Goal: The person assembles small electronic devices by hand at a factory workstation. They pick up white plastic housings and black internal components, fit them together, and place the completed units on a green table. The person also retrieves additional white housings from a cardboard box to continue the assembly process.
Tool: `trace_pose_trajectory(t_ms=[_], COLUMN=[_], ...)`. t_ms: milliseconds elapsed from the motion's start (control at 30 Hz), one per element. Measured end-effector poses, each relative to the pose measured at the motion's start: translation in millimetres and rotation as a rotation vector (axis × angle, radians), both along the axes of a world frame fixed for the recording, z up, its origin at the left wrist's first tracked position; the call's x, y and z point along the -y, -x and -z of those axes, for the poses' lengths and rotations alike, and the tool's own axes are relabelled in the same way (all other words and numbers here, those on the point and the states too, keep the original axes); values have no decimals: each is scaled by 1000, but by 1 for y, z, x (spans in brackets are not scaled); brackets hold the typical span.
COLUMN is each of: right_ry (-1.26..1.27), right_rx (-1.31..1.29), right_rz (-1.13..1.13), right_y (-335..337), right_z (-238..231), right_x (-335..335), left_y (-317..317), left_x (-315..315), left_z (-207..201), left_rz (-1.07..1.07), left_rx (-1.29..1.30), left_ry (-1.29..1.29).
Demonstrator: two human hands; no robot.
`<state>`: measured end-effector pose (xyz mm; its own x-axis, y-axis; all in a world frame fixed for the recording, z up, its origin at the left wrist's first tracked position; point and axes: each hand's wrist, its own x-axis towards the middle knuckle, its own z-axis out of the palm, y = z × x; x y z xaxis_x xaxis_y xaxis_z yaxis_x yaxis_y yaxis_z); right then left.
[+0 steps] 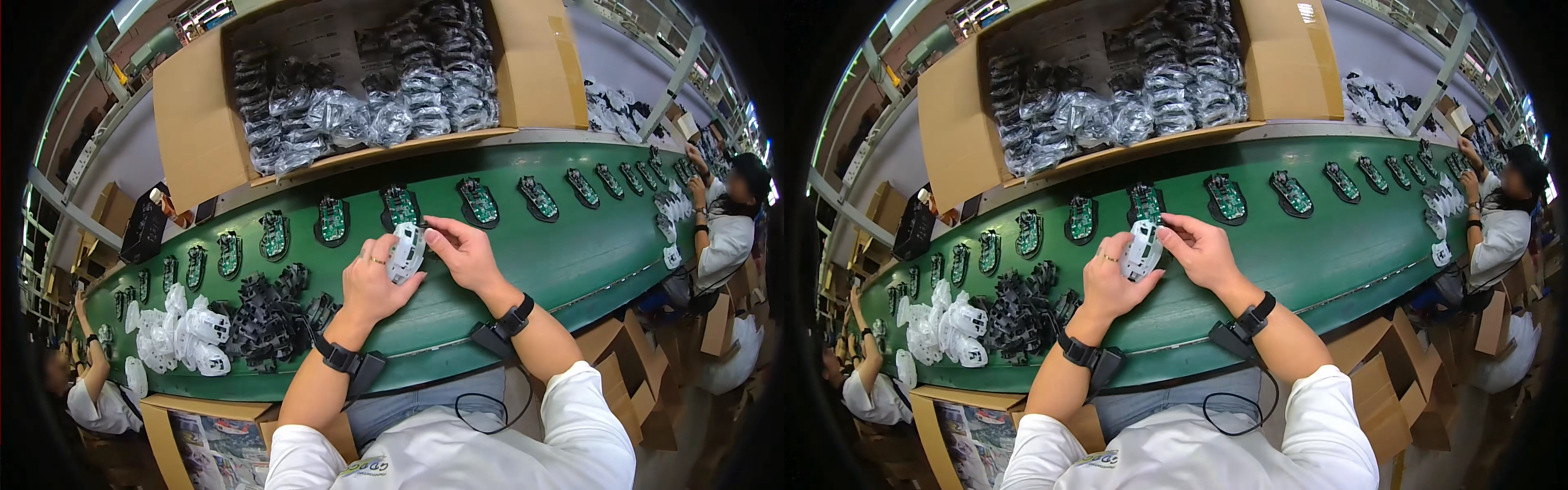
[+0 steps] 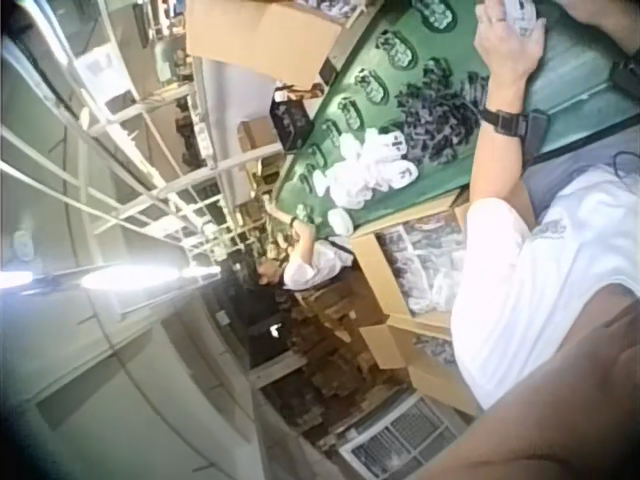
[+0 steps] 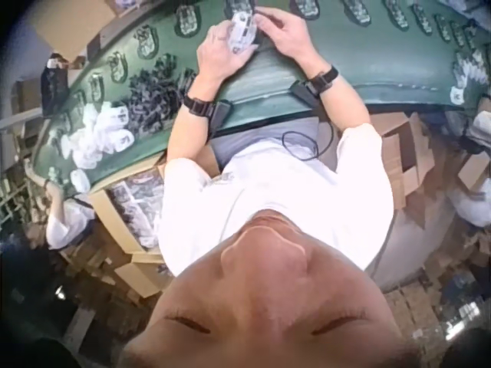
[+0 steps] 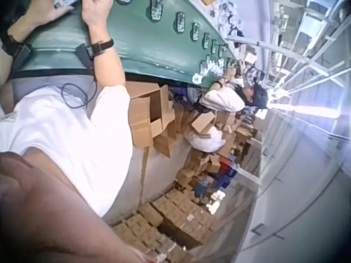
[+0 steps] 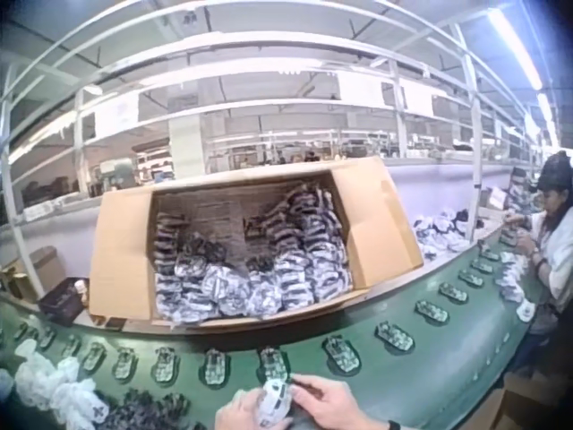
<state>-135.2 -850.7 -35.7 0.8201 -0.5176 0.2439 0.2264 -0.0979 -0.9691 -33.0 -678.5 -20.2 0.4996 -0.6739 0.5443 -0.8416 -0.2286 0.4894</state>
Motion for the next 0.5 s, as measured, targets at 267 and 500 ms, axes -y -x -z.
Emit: trace_pose_trajectory(t_ms=[267, 500], right_ry=[255, 491], right_rx=[-58, -116], right_rz=[47, -181], right_y=[0, 6], right_z=[1, 8], right_x=[-8, 6], left_y=[7, -2], left_x=[2, -1], left_z=[13, 21], left_rz=[13, 98], left_rx=[-17, -112], left_ry=[107, 99])
